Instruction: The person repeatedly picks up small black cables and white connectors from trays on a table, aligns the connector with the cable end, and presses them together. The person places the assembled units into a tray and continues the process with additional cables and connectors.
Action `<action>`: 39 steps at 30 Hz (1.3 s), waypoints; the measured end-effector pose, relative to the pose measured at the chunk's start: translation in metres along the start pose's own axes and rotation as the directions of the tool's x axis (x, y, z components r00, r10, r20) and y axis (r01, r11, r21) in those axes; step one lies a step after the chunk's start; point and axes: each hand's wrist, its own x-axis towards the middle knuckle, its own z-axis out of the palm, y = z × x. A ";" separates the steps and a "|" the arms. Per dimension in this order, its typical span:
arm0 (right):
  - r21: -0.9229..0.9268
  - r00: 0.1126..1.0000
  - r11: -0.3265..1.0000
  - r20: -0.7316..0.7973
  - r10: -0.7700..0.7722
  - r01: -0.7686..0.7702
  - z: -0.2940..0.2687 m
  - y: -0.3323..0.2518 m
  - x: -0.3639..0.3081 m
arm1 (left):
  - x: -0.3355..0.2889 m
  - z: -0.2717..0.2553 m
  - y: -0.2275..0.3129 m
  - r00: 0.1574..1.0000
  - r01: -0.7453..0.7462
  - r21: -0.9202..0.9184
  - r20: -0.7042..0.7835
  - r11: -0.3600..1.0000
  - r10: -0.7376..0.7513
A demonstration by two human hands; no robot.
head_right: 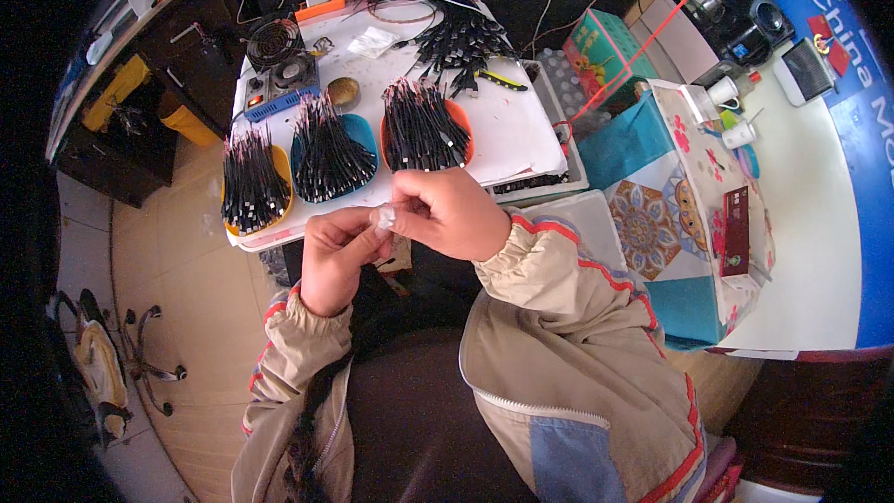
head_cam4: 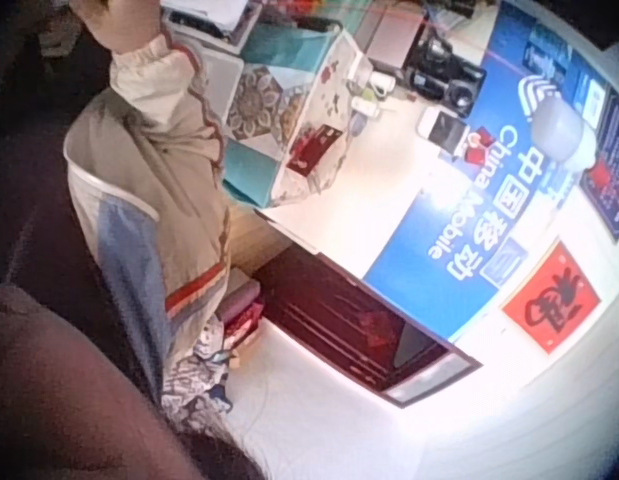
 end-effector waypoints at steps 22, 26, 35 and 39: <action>-0.312 0.933 0.889 -0.017 -0.358 0.336 -0.018 -0.011 -0.029 | -0.019 -0.016 0.006 0.954 0.262 -0.297 0.226 0.918 -0.199; -0.313 0.865 0.812 0.069 -0.497 0.492 -0.015 -0.020 -0.013 | -0.016 -0.015 0.010 0.938 0.299 -0.270 0.258 0.915 -0.231; -0.076 0.978 0.976 0.056 -0.202 0.205 -0.009 -0.011 -0.019 | -0.014 -0.006 0.012 0.951 -0.309 0.415 0.152 0.856 0.270; 0.668 0.915 0.626 0.259 0.310 -0.401 0.002 -0.003 -0.028 | -0.017 0.001 0.009 0.703 -0.623 0.733 0.373 0.271 0.606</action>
